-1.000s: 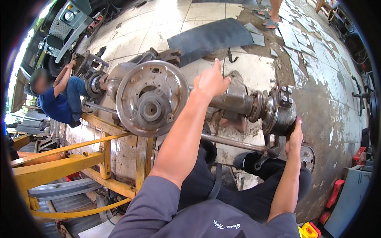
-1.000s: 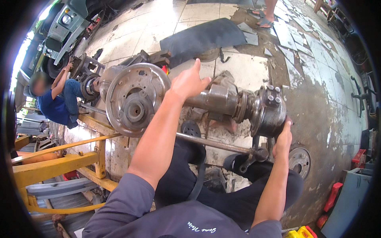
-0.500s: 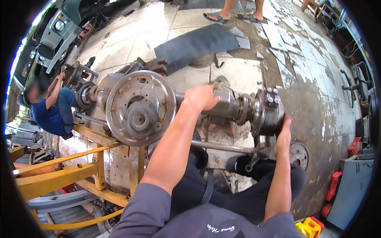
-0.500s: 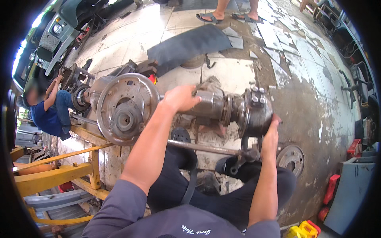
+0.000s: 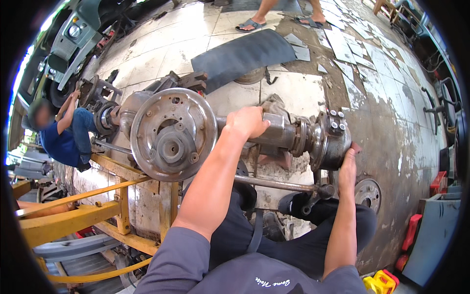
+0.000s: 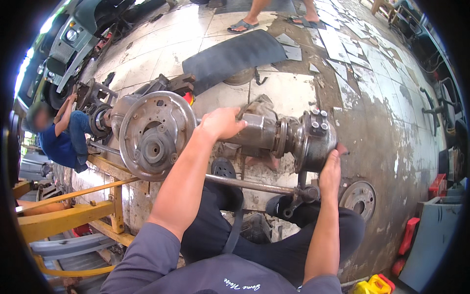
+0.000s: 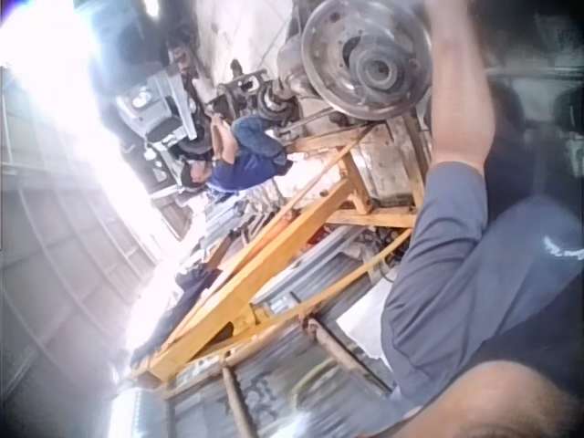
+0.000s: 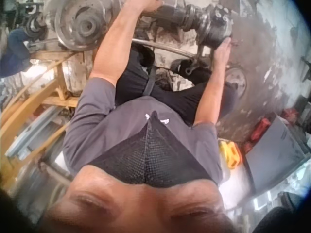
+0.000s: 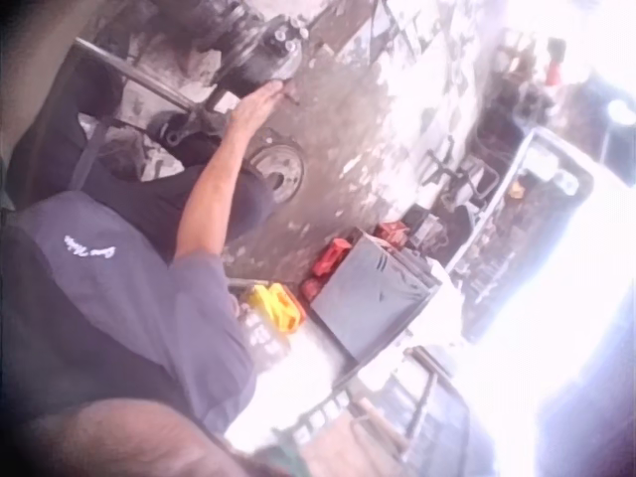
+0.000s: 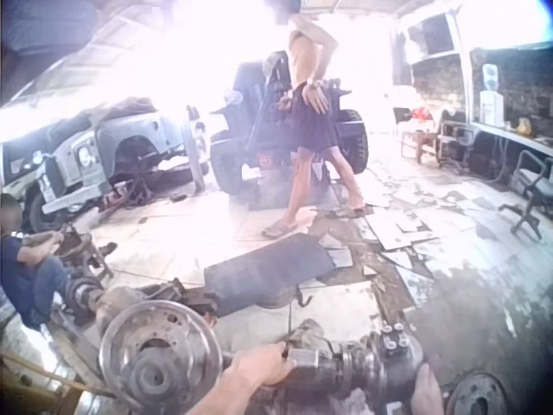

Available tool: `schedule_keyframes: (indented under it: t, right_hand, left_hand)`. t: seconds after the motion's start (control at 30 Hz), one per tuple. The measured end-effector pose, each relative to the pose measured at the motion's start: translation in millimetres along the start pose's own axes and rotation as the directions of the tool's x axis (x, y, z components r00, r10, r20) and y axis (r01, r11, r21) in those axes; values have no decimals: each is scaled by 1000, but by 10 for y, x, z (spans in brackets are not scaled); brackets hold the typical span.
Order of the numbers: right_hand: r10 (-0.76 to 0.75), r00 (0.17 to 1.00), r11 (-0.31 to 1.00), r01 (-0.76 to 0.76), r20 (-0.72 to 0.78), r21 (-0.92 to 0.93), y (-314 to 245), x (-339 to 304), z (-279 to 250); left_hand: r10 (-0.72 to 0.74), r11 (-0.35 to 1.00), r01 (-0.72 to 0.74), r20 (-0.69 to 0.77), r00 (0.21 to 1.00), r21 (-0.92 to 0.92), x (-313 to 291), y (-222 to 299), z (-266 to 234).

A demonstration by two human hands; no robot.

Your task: The person sits on the floor and scrubs a vehicle axle assembly with a reddish abrasive pad, rotating the axle to reach different areas. The person repeatedly rubs the hub and shaft sections, occasionally pausing to reposition the pad.

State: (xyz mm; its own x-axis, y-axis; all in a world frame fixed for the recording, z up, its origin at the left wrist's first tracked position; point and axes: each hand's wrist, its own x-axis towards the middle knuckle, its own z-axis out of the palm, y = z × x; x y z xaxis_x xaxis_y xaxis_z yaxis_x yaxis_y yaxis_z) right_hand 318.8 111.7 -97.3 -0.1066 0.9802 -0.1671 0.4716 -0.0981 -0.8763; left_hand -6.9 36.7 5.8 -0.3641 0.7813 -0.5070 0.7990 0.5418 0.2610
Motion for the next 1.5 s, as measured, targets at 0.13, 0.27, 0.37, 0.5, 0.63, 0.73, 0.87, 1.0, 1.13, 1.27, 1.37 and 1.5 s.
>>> schedule_keyframes:
  t: [0.13,0.27,0.37,0.5,0.63,0.73,0.87,1.0,1.13,1.27,1.37,1.5]
  right_hand:
    - [207,977,974,-201,43,-102,-126,48,31]
    - [280,957,948,-264,72,-177,-99,15,-8]
    - [137,986,985,-146,94,96,-111,-23,-35]
    - [187,980,979,-192,66,69,-64,-25,-55]
    - [176,982,983,-179,69,40,0,126,12]
    - [196,979,978,-199,65,58,30,180,20]
    - [76,997,995,-74,-27,59,-13,130,-51]
    - [181,982,982,-178,-45,63,22,143,-40]
    - [224,974,974,-222,-45,52,-132,148,-39]
    - [191,980,977,-184,-55,109,-136,67,-97]
    - [228,971,973,-225,-79,42,-152,125,-52]
    - [136,990,990,-134,-43,47,-59,119,-44]
  left_hand:
    - [-14,1000,14,0,1000,12,-17,-14,73]
    - [-9,1000,9,9,1000,18,-23,-6,26]
    - [-41,998,43,-38,998,36,-23,-20,47]
    - [-1,999,2,-12,1000,40,-18,76,26]
    - [39,998,-37,-39,998,60,81,-14,102]
    - [48,998,-46,-30,998,52,144,-153,166]
    - [63,998,-62,-25,998,25,122,-8,135]
    - [62,998,-62,-23,998,26,137,-60,175]
    - [83,997,-83,-28,996,2,164,-49,144]
    - [73,997,-73,-10,997,-3,130,-34,157]
    - [79,997,-79,-20,997,4,128,-25,146]
    - [92,995,-92,-27,995,-26,175,-65,152]
